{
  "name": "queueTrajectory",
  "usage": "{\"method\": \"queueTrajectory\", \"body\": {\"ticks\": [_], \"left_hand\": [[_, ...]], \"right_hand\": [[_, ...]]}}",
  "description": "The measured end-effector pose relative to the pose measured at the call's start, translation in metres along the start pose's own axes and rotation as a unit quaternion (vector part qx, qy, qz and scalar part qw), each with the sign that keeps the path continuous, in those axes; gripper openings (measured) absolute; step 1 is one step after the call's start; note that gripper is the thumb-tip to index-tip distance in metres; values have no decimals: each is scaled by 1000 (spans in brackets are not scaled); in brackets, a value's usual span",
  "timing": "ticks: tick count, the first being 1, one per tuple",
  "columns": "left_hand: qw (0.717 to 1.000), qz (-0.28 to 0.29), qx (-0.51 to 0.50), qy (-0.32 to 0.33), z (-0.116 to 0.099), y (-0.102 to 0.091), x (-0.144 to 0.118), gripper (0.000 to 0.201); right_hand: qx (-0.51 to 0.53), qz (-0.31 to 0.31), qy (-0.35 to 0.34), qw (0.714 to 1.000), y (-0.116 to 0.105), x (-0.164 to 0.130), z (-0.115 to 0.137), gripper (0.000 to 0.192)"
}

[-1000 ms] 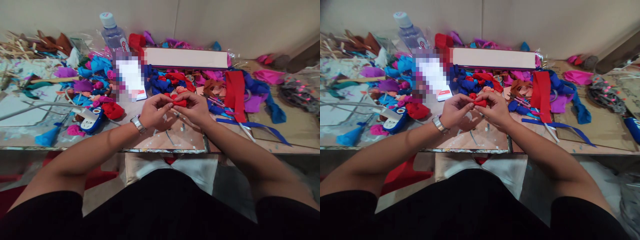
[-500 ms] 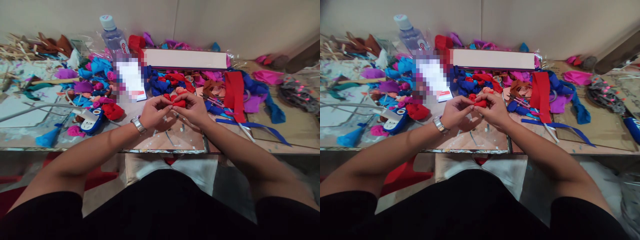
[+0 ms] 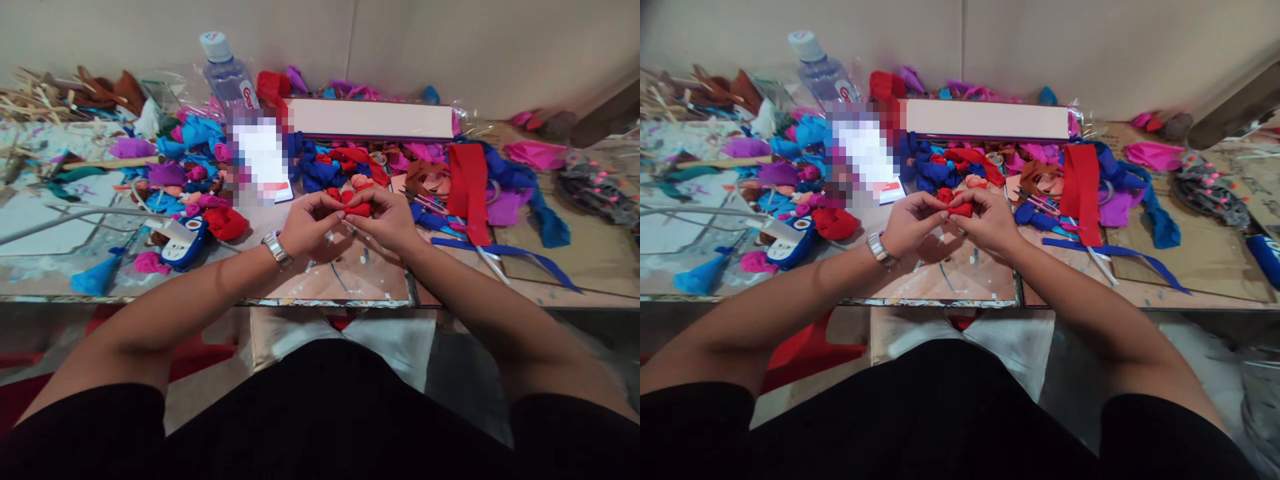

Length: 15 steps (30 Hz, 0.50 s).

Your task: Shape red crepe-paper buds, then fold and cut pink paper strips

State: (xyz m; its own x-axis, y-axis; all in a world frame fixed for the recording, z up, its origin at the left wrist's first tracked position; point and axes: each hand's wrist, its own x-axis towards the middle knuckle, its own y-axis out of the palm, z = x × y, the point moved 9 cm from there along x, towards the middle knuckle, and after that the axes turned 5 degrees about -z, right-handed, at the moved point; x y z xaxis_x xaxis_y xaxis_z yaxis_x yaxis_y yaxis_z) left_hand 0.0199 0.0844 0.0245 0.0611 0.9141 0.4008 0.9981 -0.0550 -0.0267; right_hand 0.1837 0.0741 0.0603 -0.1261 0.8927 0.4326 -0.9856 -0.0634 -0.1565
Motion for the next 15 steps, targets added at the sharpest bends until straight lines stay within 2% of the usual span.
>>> {"method": "queueTrajectory", "body": {"ticks": [4, 10, 15], "left_hand": [[1000, -5, -13, -11, 3, -1, 1, 27], [1000, -13, -14, -20, 5, -3, 3, 24], [1000, -8, -10, -14, 1, -2, 1, 20]], "right_hand": [[17, 7, 7, 1000, 1, 1, -4, 30], [71, 11, 30, 997, 1, 1, -15, 51], [77, -17, 40, 996, -3, 0, -19, 60]]}}
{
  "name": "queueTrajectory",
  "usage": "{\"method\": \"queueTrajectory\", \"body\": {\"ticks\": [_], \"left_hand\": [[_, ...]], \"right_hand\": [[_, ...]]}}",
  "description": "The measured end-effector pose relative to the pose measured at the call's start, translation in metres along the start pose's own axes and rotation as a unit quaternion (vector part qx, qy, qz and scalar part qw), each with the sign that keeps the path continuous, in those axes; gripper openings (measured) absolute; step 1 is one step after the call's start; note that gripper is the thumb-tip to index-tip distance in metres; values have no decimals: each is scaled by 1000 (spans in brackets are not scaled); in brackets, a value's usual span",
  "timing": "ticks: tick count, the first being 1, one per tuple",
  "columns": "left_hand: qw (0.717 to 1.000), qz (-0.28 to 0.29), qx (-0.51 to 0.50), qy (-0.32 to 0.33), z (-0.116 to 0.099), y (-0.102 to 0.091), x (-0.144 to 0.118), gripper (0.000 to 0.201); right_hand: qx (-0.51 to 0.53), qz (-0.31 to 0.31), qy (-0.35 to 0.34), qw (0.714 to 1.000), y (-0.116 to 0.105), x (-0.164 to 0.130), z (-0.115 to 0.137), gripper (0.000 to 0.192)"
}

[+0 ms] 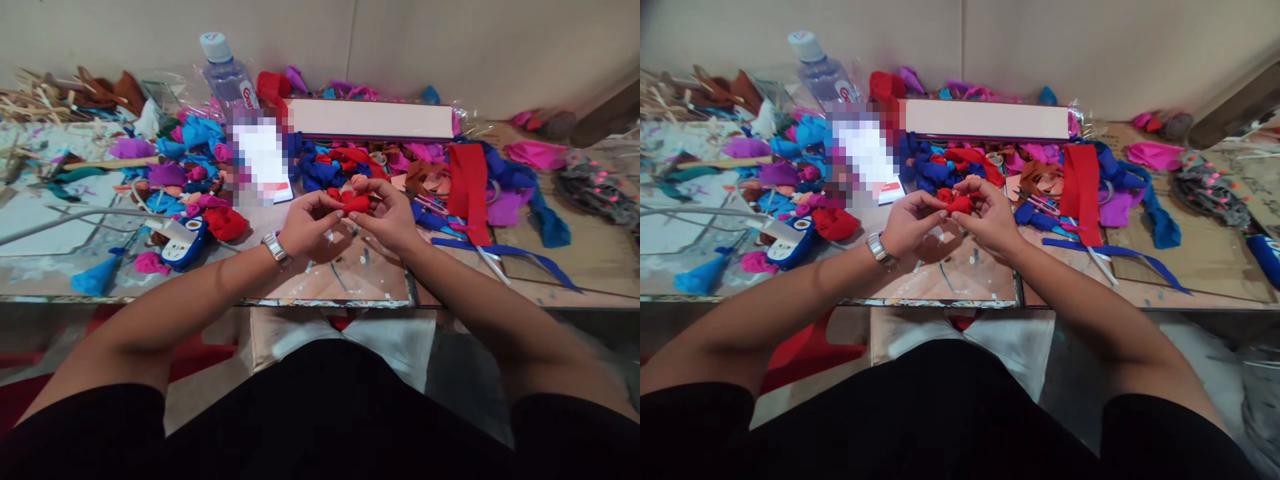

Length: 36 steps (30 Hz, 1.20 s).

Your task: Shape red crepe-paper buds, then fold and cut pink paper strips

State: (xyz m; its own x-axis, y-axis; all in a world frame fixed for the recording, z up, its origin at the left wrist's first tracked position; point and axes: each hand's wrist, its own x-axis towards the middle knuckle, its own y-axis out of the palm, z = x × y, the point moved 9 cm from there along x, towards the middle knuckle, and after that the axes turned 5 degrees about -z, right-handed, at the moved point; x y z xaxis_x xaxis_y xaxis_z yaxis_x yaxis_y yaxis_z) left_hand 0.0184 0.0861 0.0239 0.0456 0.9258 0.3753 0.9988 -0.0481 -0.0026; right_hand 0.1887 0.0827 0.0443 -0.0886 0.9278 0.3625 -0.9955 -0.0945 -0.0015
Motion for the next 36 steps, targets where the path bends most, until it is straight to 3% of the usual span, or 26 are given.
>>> {"method": "queueTrajectory", "body": {"ticks": [13, 22, 27, 36], "left_hand": [[999, -4, -18, -26, 0, 1, 0, 20], [997, 4, -54, -51, 3, 3, 0, 20], [999, 6, -14, -37, 1, 2, 0, 19], [999, 18, -21, -35, -1, 4, -2, 22]], "right_hand": [[-22, 35, -41, 998, 7, -1, 6, 53], [-14, 18, -33, 999, 6, -2, 4, 50], [-11, 58, -25, 998, 9, -3, 3, 56], [-40, 45, -60, 996, 7, -2, 12, 40]]}}
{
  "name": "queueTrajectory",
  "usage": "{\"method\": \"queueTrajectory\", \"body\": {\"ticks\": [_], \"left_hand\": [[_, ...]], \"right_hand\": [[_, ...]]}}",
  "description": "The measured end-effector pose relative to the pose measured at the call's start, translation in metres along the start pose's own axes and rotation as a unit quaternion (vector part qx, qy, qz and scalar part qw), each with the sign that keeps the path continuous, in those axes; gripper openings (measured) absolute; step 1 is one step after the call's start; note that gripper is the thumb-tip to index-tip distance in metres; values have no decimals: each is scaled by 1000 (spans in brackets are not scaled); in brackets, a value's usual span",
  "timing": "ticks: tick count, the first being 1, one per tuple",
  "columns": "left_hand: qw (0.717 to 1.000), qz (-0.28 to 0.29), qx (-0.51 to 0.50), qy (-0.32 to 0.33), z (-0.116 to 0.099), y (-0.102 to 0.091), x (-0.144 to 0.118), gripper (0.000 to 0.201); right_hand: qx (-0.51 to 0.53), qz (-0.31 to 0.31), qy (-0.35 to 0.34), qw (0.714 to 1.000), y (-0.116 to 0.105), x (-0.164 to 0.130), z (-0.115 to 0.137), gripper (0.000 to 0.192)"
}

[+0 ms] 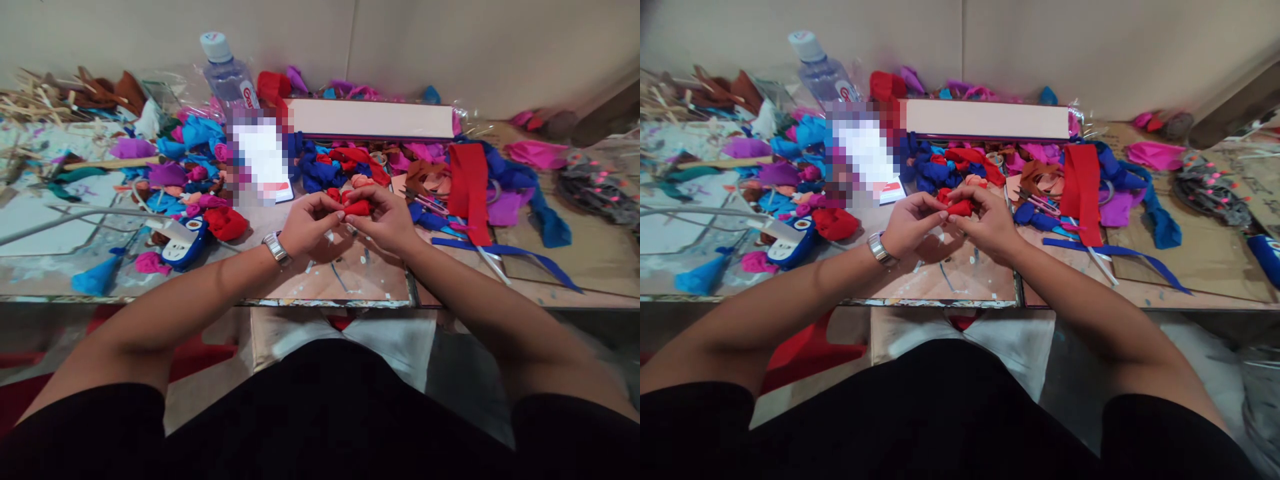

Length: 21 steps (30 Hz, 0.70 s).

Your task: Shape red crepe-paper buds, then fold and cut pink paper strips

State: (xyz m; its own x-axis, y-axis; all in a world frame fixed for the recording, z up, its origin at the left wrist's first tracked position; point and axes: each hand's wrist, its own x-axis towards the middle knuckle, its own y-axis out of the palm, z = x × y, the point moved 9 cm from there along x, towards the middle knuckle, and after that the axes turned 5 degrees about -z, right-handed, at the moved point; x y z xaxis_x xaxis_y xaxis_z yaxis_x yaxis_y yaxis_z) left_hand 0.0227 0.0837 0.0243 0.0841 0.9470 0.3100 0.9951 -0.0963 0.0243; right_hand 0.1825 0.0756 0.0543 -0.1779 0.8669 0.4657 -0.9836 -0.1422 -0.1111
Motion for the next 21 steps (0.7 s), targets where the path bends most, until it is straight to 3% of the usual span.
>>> {"method": "queueTrajectory", "body": {"ticks": [11, 17, 21], "left_hand": [[1000, 5, -10, -22, -1, 2, -1, 25], [998, 21, -56, -36, 3, 5, -1, 33], [999, 16, -35, -33, 8, 2, -1, 33]], "right_hand": [[-26, -11, -18, 999, 0, 0, 6, 47], [-32, -22, -16, 999, -4, 1, 8, 40], [-38, -27, -14, 999, -7, 3, 5, 41]]}}
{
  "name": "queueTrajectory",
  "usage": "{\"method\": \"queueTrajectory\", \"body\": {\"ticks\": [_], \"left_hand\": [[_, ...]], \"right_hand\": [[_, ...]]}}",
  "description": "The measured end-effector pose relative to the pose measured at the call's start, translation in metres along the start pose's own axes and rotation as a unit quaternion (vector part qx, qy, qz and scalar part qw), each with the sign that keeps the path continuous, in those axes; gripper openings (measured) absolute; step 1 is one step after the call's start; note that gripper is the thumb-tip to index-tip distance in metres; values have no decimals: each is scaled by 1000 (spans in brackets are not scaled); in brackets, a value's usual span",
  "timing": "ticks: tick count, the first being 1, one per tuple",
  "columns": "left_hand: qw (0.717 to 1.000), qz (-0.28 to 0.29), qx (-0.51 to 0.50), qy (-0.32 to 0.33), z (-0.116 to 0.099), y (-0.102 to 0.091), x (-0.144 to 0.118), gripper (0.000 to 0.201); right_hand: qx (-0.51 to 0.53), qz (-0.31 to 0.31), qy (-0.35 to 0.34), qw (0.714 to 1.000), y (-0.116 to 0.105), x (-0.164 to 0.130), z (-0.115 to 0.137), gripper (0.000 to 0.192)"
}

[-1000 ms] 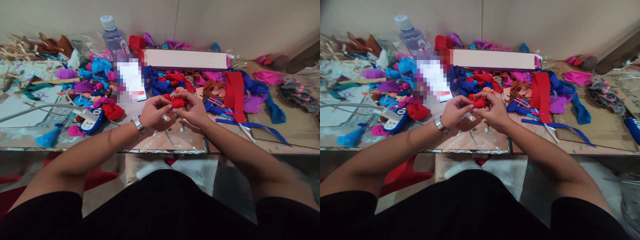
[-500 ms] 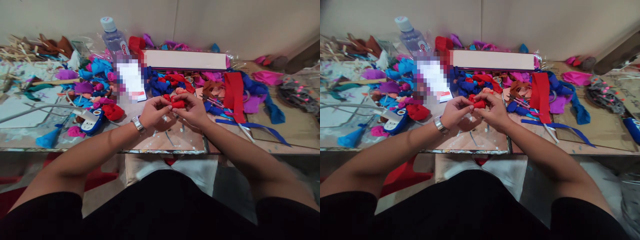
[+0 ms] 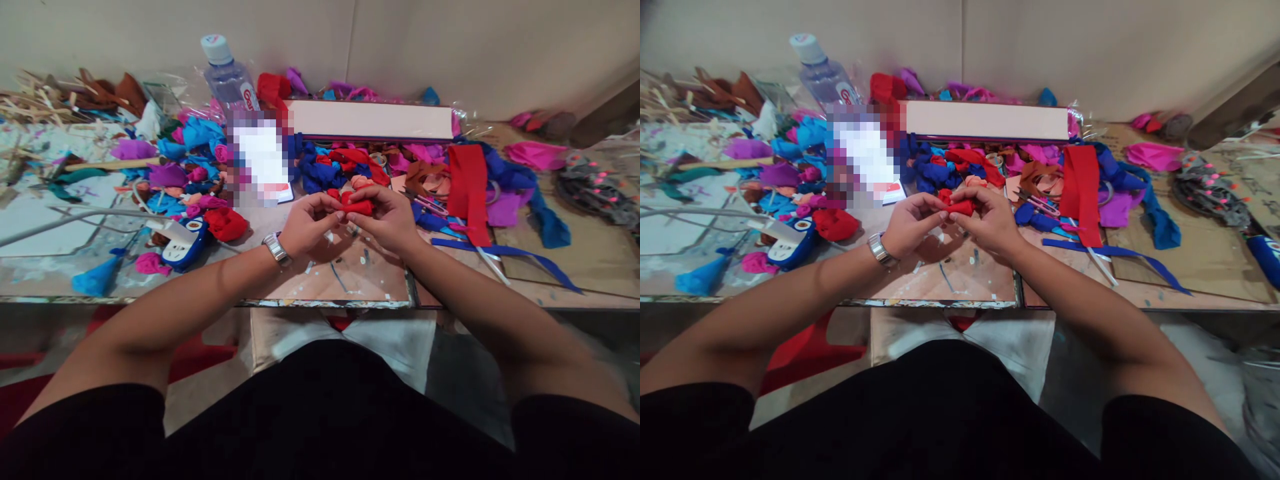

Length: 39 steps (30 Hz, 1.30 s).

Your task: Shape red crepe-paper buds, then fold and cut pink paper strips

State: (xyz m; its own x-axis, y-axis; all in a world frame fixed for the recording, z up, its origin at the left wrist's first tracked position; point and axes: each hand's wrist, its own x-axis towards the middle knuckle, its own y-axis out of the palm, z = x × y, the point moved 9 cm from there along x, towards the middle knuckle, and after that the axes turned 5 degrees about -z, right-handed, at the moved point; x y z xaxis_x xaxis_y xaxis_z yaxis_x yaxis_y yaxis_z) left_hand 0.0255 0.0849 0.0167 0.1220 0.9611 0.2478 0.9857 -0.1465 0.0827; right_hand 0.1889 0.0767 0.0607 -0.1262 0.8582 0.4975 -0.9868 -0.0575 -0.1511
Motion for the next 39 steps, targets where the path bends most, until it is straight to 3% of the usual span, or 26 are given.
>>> {"method": "queueTrajectory", "body": {"ticks": [10, 17, 39], "left_hand": [[999, -14, 32, 18, -3, -4, 0, 35], [999, 32, -10, -32, 2, 5, -2, 43], [1000, 20, 7, -15, 0, 5, -2, 47]], "right_hand": [[32, -14, 14, 999, -2, -1, -7, 44], [4, 1, 3, 1000, 0, 1, -1, 44], [-10, 13, -7, 1000, 4, -2, 3, 43]]}}
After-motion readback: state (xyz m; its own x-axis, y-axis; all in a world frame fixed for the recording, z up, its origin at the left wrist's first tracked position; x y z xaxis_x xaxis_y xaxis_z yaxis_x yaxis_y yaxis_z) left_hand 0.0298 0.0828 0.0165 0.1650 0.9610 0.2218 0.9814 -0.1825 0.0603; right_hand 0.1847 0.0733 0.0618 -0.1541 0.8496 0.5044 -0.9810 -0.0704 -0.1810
